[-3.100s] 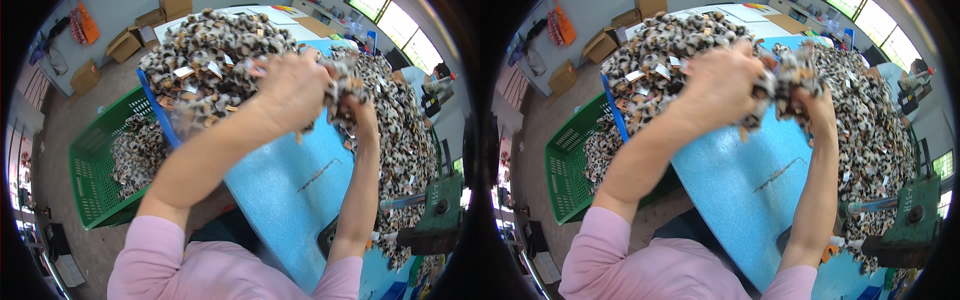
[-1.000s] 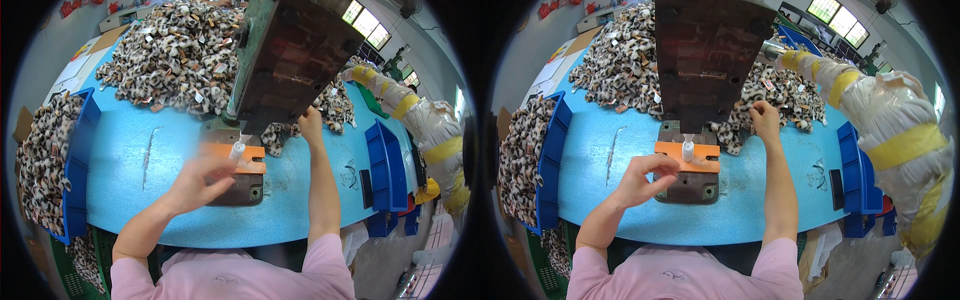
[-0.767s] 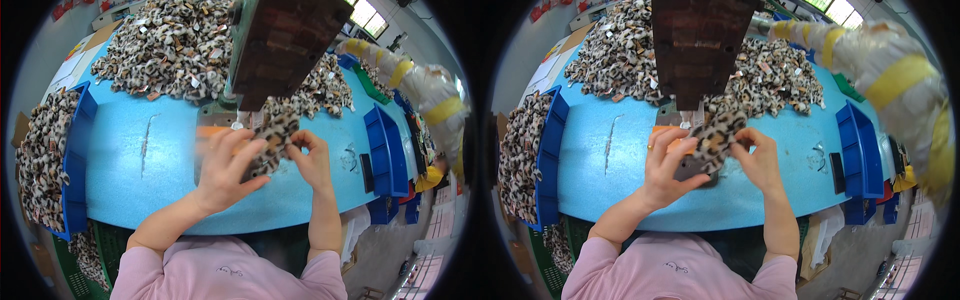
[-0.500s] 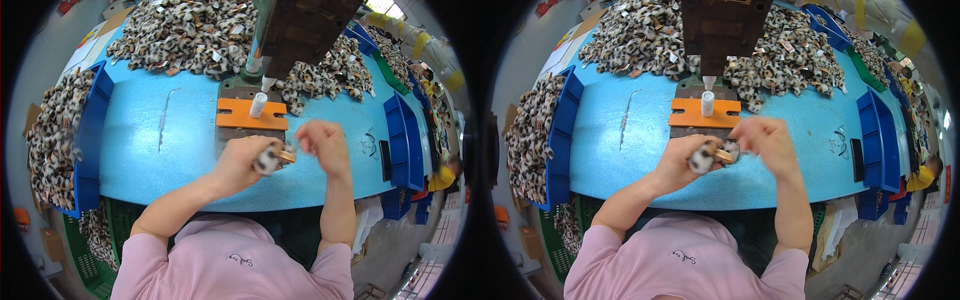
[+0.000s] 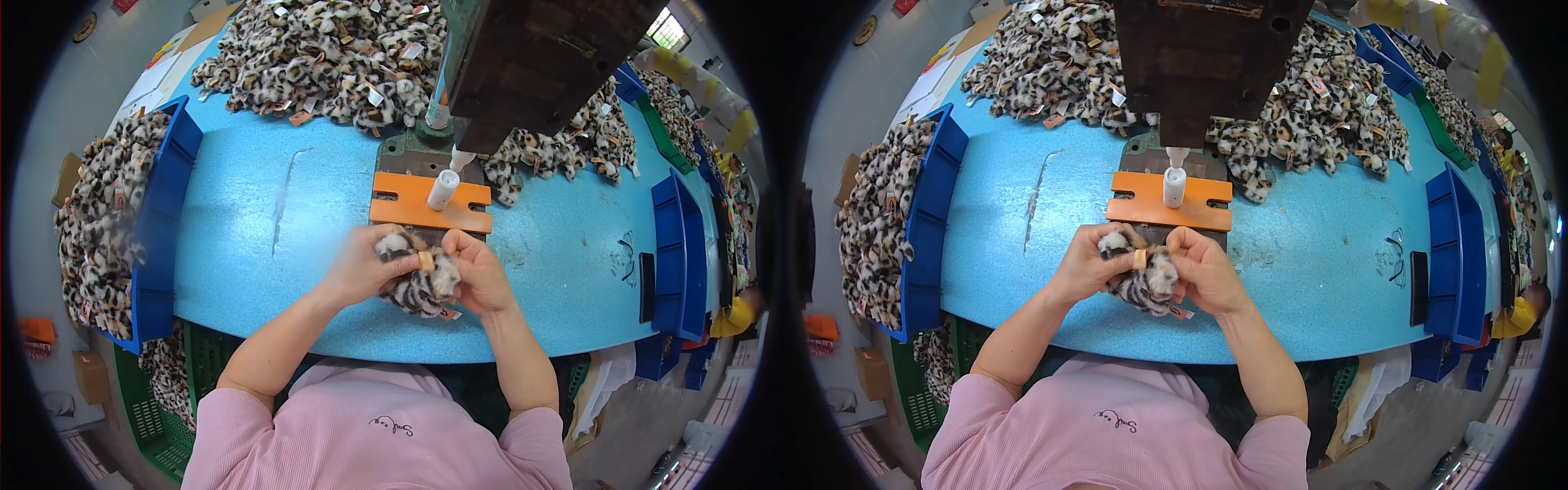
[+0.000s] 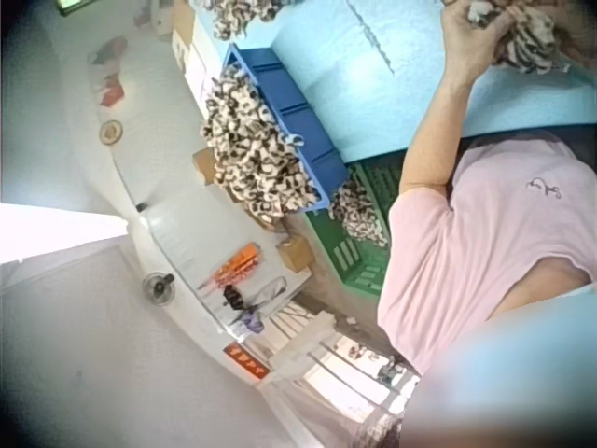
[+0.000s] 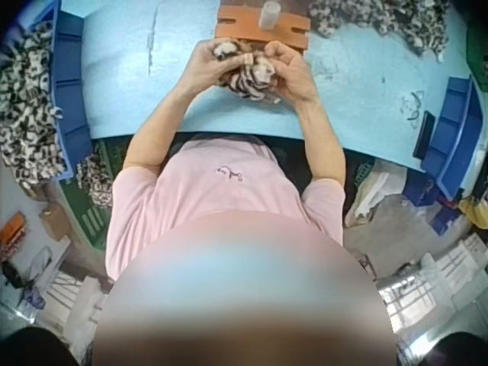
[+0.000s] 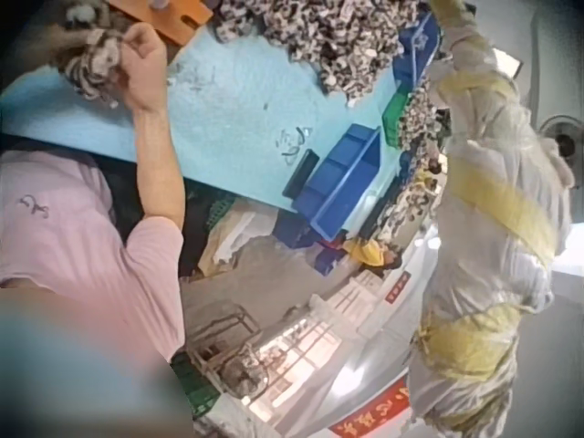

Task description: Assembling plush toy parts using a manual press machine in a manufacturing facility.

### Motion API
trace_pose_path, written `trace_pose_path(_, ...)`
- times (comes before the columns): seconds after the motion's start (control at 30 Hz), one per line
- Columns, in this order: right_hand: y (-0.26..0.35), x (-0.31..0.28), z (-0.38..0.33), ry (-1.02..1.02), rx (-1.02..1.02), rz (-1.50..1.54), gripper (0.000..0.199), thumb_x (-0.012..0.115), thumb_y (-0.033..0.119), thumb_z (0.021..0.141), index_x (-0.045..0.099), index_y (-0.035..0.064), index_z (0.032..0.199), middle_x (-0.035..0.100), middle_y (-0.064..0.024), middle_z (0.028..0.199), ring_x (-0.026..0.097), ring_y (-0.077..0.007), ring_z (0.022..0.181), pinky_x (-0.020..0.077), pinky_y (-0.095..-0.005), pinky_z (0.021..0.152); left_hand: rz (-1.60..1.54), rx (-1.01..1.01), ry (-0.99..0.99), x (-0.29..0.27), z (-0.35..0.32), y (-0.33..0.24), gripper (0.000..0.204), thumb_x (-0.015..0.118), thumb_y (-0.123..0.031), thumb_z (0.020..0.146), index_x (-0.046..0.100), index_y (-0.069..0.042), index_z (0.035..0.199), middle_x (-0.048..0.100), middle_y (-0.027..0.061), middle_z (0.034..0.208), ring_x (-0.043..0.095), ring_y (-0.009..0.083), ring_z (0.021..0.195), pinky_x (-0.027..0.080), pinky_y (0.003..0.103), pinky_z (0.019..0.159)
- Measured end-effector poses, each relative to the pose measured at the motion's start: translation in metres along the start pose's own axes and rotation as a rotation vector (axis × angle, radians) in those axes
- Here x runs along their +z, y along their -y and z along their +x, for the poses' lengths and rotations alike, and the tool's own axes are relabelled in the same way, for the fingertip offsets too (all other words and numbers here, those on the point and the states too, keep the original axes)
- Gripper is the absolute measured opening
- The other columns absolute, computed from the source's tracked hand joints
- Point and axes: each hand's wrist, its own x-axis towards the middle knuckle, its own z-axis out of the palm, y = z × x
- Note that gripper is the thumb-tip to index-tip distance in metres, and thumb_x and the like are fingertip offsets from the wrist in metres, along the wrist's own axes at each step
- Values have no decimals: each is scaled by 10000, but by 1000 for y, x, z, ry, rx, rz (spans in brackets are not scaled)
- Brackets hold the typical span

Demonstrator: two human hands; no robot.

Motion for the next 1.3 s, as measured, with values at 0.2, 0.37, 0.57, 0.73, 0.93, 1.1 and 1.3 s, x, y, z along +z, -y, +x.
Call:
trace_pose_path(0.2,30,15,18,-298,-404,-673,134,589,-62,728,531,8,827,585,-38,806,559,-69,731,460,-198,658,-545,37,-46,4,40,9,192,678,-71,714,487,-85,708,525,-20,633,473,41,486,376,174,388)
trace_pose_path(0.37,39,6,51,-648,-690,-1108,81,538,-66,694,549,-8,749,569,-5,661,516,-47,594,422,-185,554,-532,261,-308,12,77,3,222,676,-4,689,467,-77,686,540,-13,653,486,35,576,388,181,513)
trace_pose_path(0.57,71,-7,76,-494,-236,-1054,73,524,-56,707,530,8,672,530,17,602,461,-25,536,351,-185,449,-253,78,-348,1,94,-12,182,565,12,743,447,-77,637,485,-25,557,435,32,442,316,173,390)
trace_pose_path(0.73,52,-43,77,-331,-381,-941,118,537,-86,688,513,23,652,502,47,610,430,-18,550,338,-169,476,-233,39,-181,-9,94,-2,100,515,36,741,478,-45,694,526,11,642,499,68,549,404,205,471)
trace_pose_path(0.93,60,-36,73,-330,-339,-995,89,571,-53,702,527,19,675,528,20,626,455,-36,565,362,-183,489,60,246,-13,4,86,-21,369,674,-162,717,572,19,1022,611,41,854,551,71,758,454,209,671)
trace_pose_path(1.1,58,-16,43,-555,-416,-914,72,611,25,742,584,0,805,584,-27,774,535,-70,668,430,-191,594,177,233,-66,7,86,-20,303,700,-73,662,572,29,918,591,4,716,524,32,598,438,174,527)
trace_pose_path(1.3,27,8,50,-553,-621,-788,114,625,92,769,586,-13,791,534,-9,957,518,-67,778,426,-204,646,177,148,-71,4,86,-20,442,738,-161,578,598,37,948,610,58,715,537,65,621,455,220,590)
